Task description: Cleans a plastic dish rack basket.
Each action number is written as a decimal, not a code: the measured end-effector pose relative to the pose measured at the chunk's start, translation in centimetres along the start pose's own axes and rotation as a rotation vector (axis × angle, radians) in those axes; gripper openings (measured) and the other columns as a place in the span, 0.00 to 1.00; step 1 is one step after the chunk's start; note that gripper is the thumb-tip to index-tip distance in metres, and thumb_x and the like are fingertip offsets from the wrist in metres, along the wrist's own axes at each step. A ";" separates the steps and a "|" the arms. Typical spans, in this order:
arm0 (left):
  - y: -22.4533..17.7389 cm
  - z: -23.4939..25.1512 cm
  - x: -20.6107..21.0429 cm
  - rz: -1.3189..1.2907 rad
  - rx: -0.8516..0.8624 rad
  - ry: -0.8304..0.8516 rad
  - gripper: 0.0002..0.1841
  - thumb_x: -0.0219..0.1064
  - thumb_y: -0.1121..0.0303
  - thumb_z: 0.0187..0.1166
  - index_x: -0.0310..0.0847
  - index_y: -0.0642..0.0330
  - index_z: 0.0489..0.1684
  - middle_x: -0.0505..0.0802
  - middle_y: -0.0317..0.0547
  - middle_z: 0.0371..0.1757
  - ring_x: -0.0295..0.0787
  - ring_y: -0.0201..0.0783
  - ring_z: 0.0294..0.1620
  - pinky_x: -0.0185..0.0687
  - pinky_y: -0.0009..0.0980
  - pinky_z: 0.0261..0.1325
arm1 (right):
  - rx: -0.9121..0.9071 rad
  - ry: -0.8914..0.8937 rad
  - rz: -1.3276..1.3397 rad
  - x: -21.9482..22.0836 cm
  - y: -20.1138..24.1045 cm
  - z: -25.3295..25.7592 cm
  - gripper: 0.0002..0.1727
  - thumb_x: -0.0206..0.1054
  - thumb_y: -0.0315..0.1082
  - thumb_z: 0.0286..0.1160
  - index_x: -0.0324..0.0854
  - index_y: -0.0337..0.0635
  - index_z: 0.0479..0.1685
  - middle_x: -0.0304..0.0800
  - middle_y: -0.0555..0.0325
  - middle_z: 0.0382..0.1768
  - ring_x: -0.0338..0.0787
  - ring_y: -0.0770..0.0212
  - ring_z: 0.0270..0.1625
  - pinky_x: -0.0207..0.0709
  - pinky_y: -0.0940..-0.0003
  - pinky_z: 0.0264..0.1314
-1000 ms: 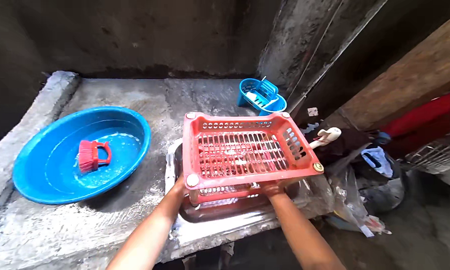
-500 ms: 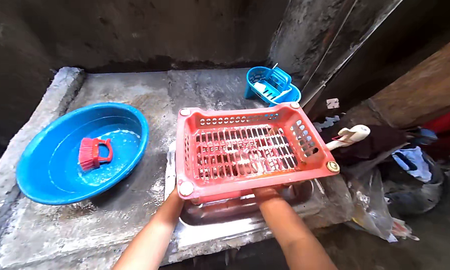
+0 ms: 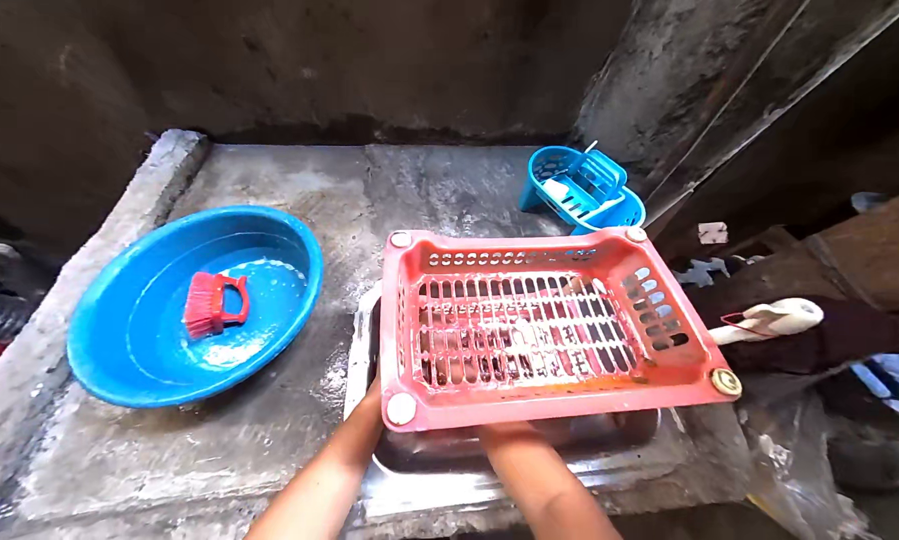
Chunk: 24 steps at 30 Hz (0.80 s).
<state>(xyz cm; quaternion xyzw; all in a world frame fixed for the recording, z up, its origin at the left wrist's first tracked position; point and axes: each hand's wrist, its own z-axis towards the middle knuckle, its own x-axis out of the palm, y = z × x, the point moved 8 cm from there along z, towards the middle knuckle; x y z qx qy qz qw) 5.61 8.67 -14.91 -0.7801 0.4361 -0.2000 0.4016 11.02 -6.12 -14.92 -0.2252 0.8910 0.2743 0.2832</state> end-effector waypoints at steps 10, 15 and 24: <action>-1.8 -5.0 3.9 1.075 0.071 0.399 0.18 0.59 0.81 0.74 0.79 0.80 0.61 0.89 0.60 0.59 0.81 0.29 0.58 0.68 0.18 0.66 | -0.051 -0.090 0.096 -5.8 -0.6 -6.7 0.29 0.46 0.41 0.96 0.65 0.27 0.84 0.68 0.28 0.83 0.66 0.36 0.88 0.54 0.43 0.91; -1.1 -4.5 3.7 0.995 0.030 0.359 0.17 0.61 0.82 0.73 0.78 0.81 0.59 0.88 0.63 0.58 0.82 0.34 0.59 0.70 0.20 0.66 | 0.064 0.011 0.076 -0.9 -1.5 -0.8 0.26 0.50 0.38 0.94 0.69 0.36 0.84 0.73 0.36 0.83 0.71 0.38 0.86 0.59 0.39 0.88; 8.9 5.3 -1.2 0.127 0.381 0.259 0.20 0.57 0.73 0.82 0.71 0.86 0.64 0.88 0.64 0.53 0.86 0.35 0.54 0.82 0.26 0.59 | -0.106 0.001 0.171 -7.2 3.1 -9.8 0.24 0.57 0.34 0.89 0.75 0.22 0.72 0.77 0.26 0.74 0.75 0.37 0.81 0.59 0.48 0.85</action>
